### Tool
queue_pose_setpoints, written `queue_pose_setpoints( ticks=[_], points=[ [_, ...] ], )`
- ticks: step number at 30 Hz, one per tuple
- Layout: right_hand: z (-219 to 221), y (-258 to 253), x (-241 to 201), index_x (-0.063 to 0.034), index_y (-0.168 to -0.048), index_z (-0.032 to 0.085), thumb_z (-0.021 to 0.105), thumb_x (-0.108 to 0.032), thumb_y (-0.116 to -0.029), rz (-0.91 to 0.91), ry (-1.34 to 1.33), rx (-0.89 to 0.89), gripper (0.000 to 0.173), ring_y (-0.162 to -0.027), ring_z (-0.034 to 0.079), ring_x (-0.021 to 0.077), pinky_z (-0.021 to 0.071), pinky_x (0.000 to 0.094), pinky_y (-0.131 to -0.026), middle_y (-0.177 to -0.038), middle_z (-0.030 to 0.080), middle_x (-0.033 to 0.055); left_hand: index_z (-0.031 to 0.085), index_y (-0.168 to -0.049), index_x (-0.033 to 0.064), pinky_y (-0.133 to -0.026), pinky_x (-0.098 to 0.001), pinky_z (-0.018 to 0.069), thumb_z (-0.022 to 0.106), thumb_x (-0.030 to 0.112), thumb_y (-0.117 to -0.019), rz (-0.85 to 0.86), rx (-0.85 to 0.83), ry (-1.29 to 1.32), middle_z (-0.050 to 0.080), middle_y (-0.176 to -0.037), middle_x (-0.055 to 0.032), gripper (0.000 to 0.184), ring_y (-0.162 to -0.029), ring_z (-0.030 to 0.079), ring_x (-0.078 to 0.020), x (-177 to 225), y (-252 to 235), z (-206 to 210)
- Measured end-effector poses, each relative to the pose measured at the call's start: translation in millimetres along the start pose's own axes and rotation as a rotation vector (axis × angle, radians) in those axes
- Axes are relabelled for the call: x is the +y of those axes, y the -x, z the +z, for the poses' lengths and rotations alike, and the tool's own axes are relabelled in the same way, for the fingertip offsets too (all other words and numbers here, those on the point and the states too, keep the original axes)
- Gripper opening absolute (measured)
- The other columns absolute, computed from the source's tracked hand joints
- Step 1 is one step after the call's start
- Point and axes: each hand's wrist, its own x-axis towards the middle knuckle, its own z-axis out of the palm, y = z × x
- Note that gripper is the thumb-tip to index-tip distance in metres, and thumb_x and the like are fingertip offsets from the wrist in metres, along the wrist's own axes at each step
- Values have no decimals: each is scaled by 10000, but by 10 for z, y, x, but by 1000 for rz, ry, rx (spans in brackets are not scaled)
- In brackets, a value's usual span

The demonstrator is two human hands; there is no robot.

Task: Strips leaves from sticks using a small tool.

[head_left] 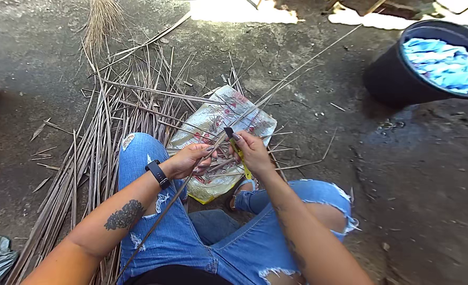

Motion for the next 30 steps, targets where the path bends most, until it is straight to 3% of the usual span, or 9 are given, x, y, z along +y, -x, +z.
queue_pose_setpoints(
  ticks=[10, 17, 22, 30],
  points=[
    [73, 19, 13, -39, -1078, 662, 416, -202, -1113, 0, -24, -197, 297, -481, 509, 51, 444, 184, -462, -673, 624, 18, 576, -972, 74, -422, -156, 366, 286, 215, -1134, 12, -3, 13, 412, -557, 58, 361, -426, 397, -24, -6, 6, -1],
    [-17, -59, 20, -58, -1120, 635, 405, -247, -1119, -93, -47, 14, 297, -534, 556, 58, 488, 197, -498, -746, 655, 3, 563, -960, 88, -403, -151, 345, 252, 207, -1128, -17, -64, 68, 392, -539, 65, 374, -407, 380, -15, 26, 20, -4],
    [57, -18, -15, -74, -1138, 624, 386, -276, -1121, -72, -121, -83, 313, -585, 596, 88, 528, 215, -546, -780, 655, 35, 537, -900, 119, -390, -140, 352, 212, 236, -1123, -84, -168, 114, 397, -521, 71, 411, -387, 380, -3, 42, 47, -12],
    [28, -45, -13, -75, -1106, 630, 389, -252, -1120, -102, -171, -90, 299, -588, 576, 72, 500, 181, -543, -762, 640, 28, 521, -875, 136, -384, -117, 337, 233, 266, -1123, -78, -220, 186, 401, -534, 84, 402, -386, 371, 21, 40, 25, -41]
  ],
)
